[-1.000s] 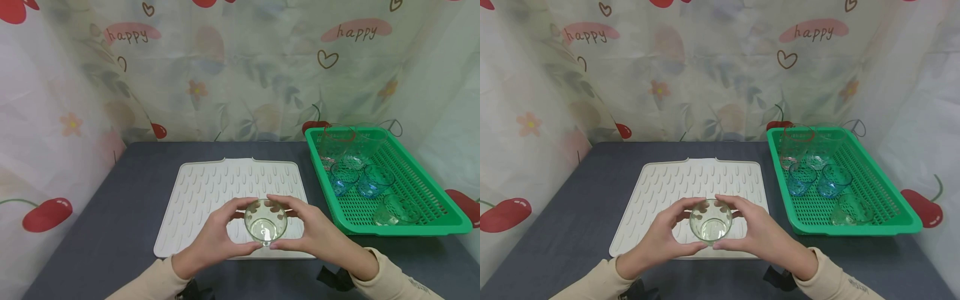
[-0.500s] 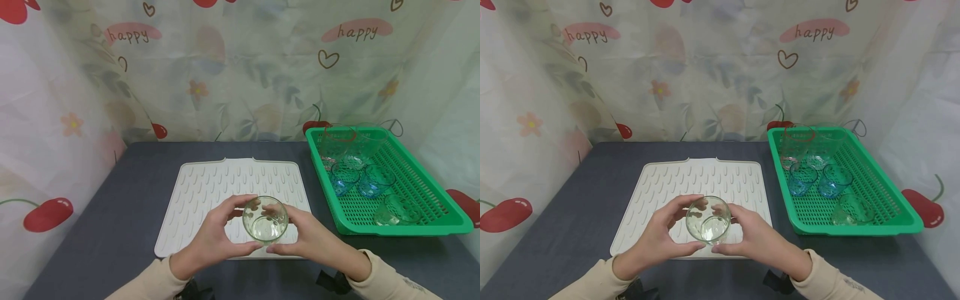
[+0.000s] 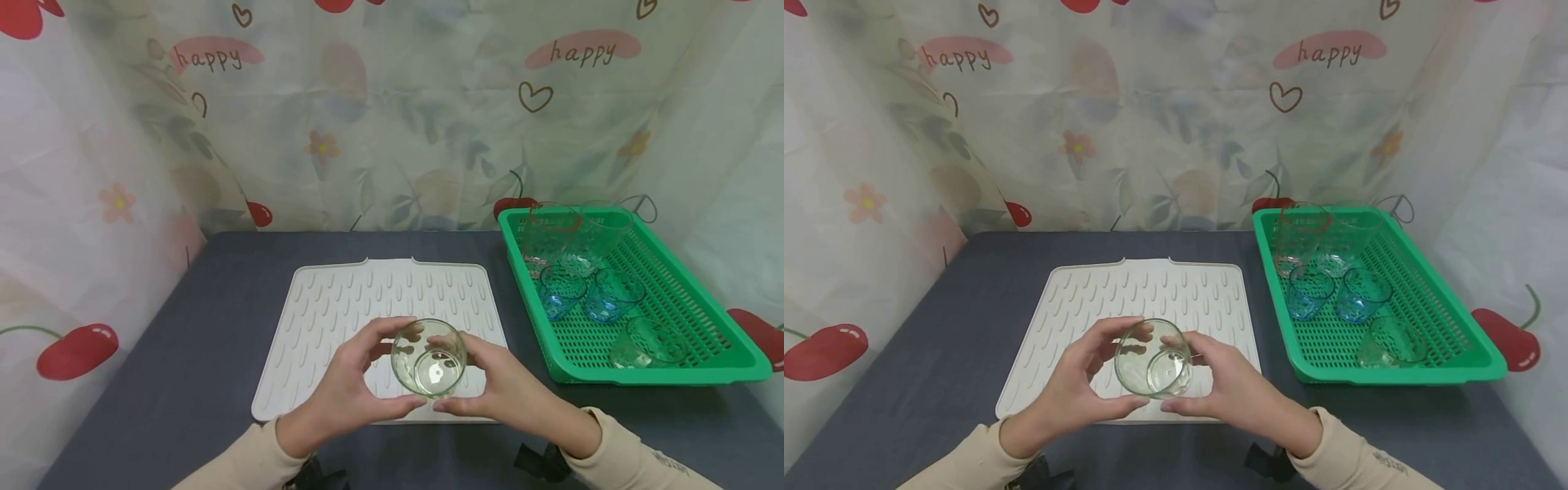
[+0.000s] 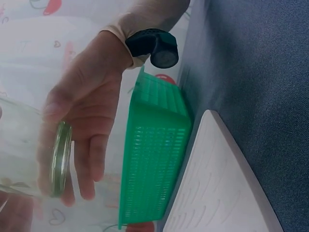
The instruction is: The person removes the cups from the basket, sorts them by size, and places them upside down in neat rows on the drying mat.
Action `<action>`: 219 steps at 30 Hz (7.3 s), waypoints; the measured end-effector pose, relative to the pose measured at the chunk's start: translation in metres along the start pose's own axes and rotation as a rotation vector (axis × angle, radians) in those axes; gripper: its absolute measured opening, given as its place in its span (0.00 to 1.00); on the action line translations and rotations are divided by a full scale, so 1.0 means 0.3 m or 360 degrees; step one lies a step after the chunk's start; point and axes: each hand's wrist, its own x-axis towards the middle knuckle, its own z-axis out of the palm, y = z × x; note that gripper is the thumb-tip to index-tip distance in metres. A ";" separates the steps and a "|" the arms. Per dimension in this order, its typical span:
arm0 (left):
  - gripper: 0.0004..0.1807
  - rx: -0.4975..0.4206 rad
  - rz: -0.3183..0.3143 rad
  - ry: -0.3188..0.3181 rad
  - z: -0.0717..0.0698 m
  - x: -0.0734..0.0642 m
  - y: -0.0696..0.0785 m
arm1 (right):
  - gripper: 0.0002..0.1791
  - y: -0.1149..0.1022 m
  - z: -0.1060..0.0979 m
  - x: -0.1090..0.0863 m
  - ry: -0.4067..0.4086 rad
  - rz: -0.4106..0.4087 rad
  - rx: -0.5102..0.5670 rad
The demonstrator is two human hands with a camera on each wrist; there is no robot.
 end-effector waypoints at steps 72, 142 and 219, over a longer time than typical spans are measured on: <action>0.34 0.1412 -0.0968 -0.0337 -0.247 -0.453 -0.151 | 0.37 -0.030 0.021 0.278 0.0376 -0.0009 -0.0054; 0.28 0.1387 -0.1121 -0.0492 -0.244 -0.461 -0.179 | 0.34 0.126 0.333 0.745 0.0472 0.0259 -0.0227; 0.30 0.1287 -0.1244 -0.0622 -0.249 -0.450 -0.184 | 0.29 0.042 -0.013 0.355 0.0703 0.0024 0.0387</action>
